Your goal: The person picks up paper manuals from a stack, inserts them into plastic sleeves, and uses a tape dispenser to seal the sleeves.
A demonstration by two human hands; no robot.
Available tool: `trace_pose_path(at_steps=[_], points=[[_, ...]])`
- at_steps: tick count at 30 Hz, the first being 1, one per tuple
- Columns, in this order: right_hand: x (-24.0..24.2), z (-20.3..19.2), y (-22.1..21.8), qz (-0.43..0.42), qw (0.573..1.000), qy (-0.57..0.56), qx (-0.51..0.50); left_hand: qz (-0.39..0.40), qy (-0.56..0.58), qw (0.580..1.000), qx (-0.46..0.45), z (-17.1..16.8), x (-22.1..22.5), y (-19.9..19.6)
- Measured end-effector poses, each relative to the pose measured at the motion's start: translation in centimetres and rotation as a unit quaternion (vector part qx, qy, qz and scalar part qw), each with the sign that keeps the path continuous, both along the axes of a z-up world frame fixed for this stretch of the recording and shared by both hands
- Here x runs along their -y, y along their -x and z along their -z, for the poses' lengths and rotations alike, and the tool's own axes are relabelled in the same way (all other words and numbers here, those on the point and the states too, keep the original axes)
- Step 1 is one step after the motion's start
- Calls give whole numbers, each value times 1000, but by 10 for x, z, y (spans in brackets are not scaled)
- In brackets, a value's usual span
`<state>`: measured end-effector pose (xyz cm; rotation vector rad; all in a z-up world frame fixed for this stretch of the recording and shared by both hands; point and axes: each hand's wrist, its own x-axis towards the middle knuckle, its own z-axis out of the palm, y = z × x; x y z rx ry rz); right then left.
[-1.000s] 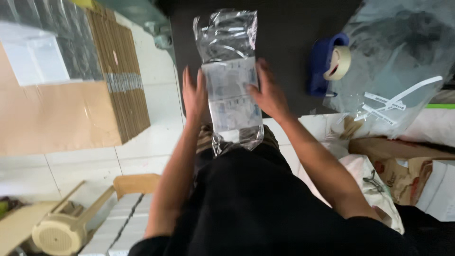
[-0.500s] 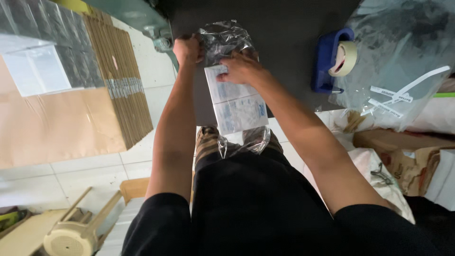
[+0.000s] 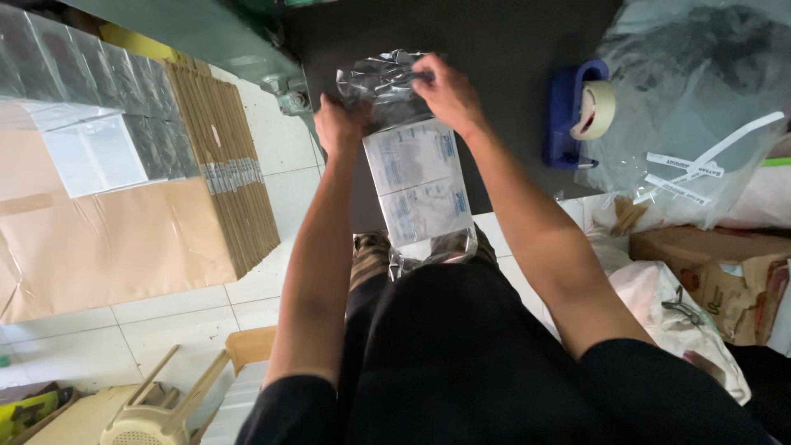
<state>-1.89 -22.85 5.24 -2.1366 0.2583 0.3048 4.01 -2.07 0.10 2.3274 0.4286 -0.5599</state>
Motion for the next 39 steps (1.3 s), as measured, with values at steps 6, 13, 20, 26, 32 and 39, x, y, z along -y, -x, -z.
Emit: trace_pose_path(at_steps=[6,13,20,26,32,39], points=[[19,63,-8,85,956,254,122,-27,-3,999,31,55,0,-51],[75,137,-74,212,972,31,101,-74,35,994,72,97,-14,-68],[87,114,-65,137,946,-292,27,-72,67,990,100,128,-27,-67],[114,59,-91,-19,975,-175,-139,90,-63,899,424,-54,71,56],[158,211,-107,-18,991,42,-122,245,-141,934,218,-50,69,101],[130,162,-96,55,993,82,-69,166,-200,946,195,-44,54,46]])
